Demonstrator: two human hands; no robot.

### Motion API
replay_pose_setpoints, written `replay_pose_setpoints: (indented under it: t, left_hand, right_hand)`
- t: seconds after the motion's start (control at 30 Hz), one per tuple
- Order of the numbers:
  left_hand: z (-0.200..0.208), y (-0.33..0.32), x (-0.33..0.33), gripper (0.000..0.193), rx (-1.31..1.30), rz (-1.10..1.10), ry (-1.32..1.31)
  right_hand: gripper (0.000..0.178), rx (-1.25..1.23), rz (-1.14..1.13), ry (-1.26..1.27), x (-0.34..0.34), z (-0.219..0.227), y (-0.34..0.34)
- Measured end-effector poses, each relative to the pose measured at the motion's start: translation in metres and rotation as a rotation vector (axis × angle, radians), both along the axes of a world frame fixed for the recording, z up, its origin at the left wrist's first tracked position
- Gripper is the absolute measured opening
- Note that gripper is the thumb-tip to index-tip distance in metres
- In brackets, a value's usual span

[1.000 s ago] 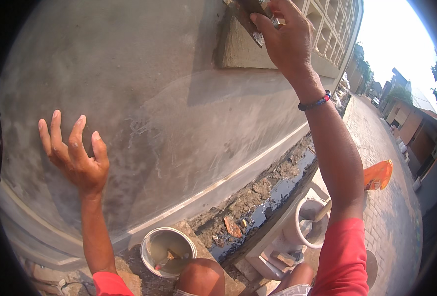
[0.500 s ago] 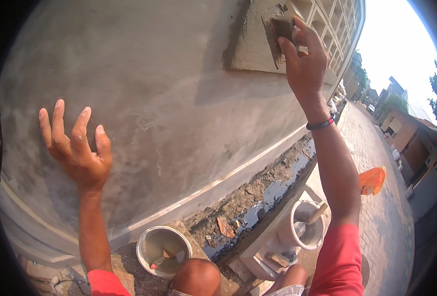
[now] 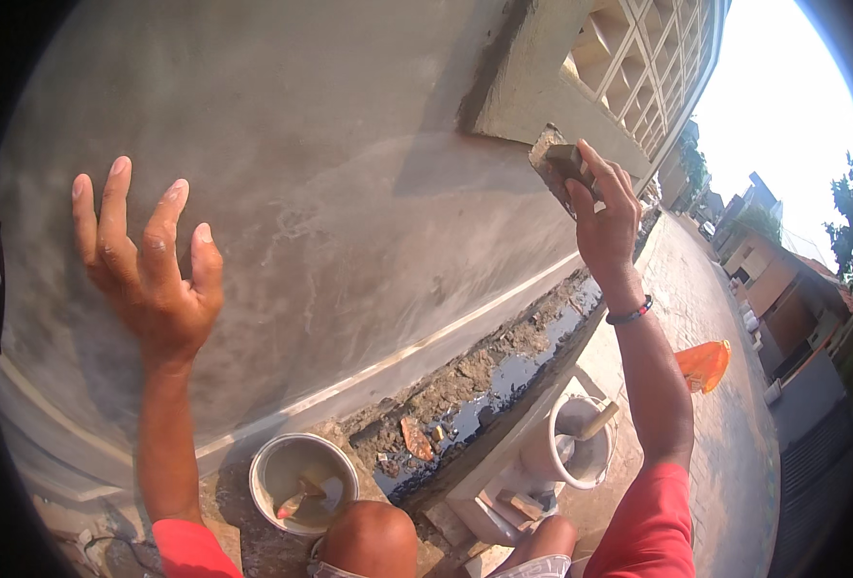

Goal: The person applies and smooths wet plaster onto a curved exterior wall using a hand trowel. They repeatedly scoop plaster from a bucket, spread it on the wall surface, and smooth the edges around a decorative block feature.

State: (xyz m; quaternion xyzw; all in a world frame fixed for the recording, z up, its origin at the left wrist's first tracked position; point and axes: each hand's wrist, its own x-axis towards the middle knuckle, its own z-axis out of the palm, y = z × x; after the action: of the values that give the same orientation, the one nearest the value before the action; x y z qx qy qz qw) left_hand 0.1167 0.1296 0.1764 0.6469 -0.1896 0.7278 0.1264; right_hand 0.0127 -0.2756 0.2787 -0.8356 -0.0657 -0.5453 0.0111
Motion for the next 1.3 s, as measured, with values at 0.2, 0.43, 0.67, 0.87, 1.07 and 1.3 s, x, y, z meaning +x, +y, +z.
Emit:
replay_pose_setpoints:
  t: [0.2,0.43,0.67,0.87,1.07,1.3]
  left_hand:
    - [0.003,0.005,0.0,0.031,-0.005,0.081,-0.036]
    - [0.0,0.001,-0.001,0.032,-0.005,0.083,0.012]
    - [0.005,0.009,-0.004,0.034,0.021,0.081,0.012]
    - [0.002,0.011,-0.005,0.035,0.019,0.075,0.041]
    - [0.003,0.009,-0.008,0.036,-0.007,0.029,0.031]
    - [0.001,0.003,-0.006,0.031,-0.035,-0.004,0.034]
  right_hand:
    - [0.032,-0.688,0.106,0.233,-0.021,0.098,0.062]
    - [0.034,-1.115,0.153,0.501,0.025,0.12,0.106]
    - [0.04,-1.453,-0.042,0.403,0.036,0.18,0.139]
    - [0.04,-1.236,-0.147,0.326,0.016,0.253,0.145]
    - [0.041,-0.523,0.04,0.223,-0.004,0.264,0.117]
    - [0.042,0.161,0.384,0.087,0.038,0.161,0.053]
